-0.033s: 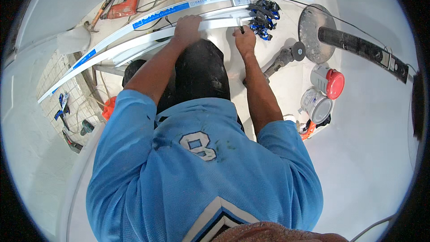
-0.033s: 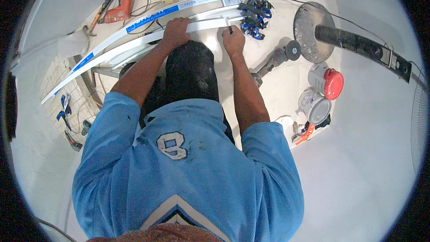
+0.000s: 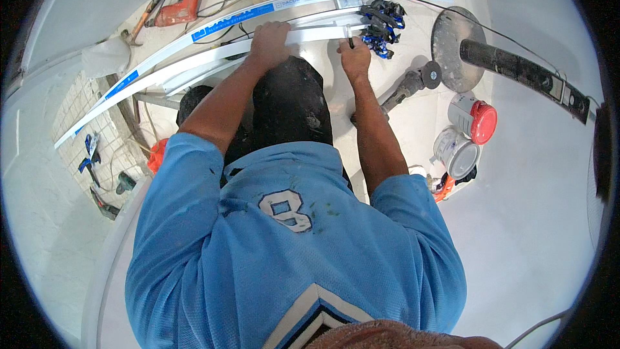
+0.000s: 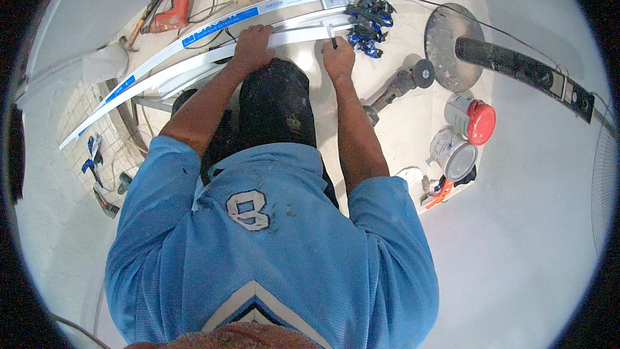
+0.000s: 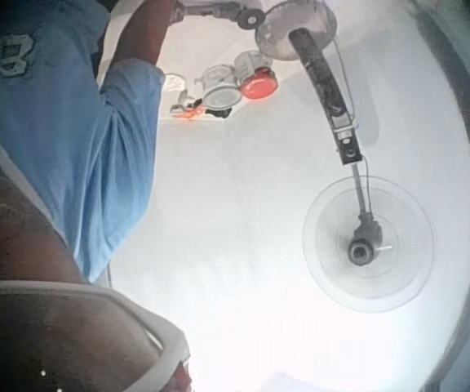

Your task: The person measures and marks long white metal profiles using a tape measure, square ruler, and marker, then cuts the marked sections with an angle grinder. The person handles the profiles, tools, and cut pieces on the floor.

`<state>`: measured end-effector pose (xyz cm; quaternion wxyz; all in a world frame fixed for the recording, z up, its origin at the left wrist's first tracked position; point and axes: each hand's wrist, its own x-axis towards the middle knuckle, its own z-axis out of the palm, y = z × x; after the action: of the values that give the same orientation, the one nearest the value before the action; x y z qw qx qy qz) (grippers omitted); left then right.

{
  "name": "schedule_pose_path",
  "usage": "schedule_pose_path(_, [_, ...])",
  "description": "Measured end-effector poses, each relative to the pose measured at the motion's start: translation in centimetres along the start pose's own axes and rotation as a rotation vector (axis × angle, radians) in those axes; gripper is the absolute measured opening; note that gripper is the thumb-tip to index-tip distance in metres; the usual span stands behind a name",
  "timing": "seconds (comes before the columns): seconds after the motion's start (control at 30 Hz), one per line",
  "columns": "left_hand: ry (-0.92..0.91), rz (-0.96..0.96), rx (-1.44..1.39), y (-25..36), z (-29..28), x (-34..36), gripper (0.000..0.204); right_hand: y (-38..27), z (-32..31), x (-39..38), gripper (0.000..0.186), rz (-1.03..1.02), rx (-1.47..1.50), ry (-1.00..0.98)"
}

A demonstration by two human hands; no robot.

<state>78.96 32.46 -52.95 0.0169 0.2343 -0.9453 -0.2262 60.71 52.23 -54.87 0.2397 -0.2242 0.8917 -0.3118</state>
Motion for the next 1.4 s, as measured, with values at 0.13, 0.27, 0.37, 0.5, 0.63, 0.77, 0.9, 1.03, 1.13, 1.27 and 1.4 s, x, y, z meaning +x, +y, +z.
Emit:
schedule_pose_path(0.13, [0.206, -0.063, -0.108, -0.5, -1.6, -4.6, 0.045, -0.2, 0.0, -0.7, 0.031, 0.083, 0.088, -0.001])
schedule_pose_path(0.27, [0.132, -0.779, -0.399, -2.7, -0.2, -10.2, 0.04, 3.3, 1.8, -0.3, 0.021, 0.116, 0.401, 0.139])
schedule_pose_path(0.37, [0.319, -1.082, -0.5, -3.9, 1.9, -10.6, 0.049, 3.1, 1.8, 1.2, 0.032, 0.343, 0.758, 0.11])
schedule_pose_path(0.5, [0.538, -1.307, -0.745, -4.0, 3.0, -7.9, 0.084, 6.5, 1.6, 1.1, 0.03, 0.251, 0.238, 0.124])
schedule_pose_path(0.63, [0.7, -1.469, -0.889, -5.4, 5.4, -7.8, 0.09, 7.1, 0.8, 0.0, 0.035, 0.26, -0.436, -0.074])
schedule_pose_path(0.77, [0.502, -1.139, -0.784, -6.3, 3.5, -9.3, 0.067, 7.9, 0.6, -0.2, 0.051, 0.204, -0.728, -0.256])
schedule_pose_path(0.9, [0.402, -1.208, -0.688, -4.7, 3.1, -9.2, 0.074, 8.0, 1.0, 2.7, 0.088, -0.467, -0.585, 0.19])
schedule_pose_path(1.03, [0.424, -1.311, -0.609, -5.6, 3.3, -8.6, 0.074, -4.7, 0.2, 3.0, 0.08, -0.597, -0.617, -0.091])
schedule_pose_path(1.13, [0.405, -1.175, -0.784, -6.2, 1.0, -9.6, 0.067, -2.0, 1.3, 6.1, 0.071, -0.664, -0.647, -0.286])
schedule_pose_path(1.27, [0.325, -1.171, -0.63, -7.0, -0.2, -9.8, 0.069, -5.0, 0.2, 6.6, 0.057, -0.659, -0.656, -0.336])
schedule_pose_path(1.4, [0.286, -1.114, -0.473, -7.7, 0.8, -10.6, 0.068, -9.5, -4.2, 4.6, 0.052, -0.751, -0.634, -0.321])
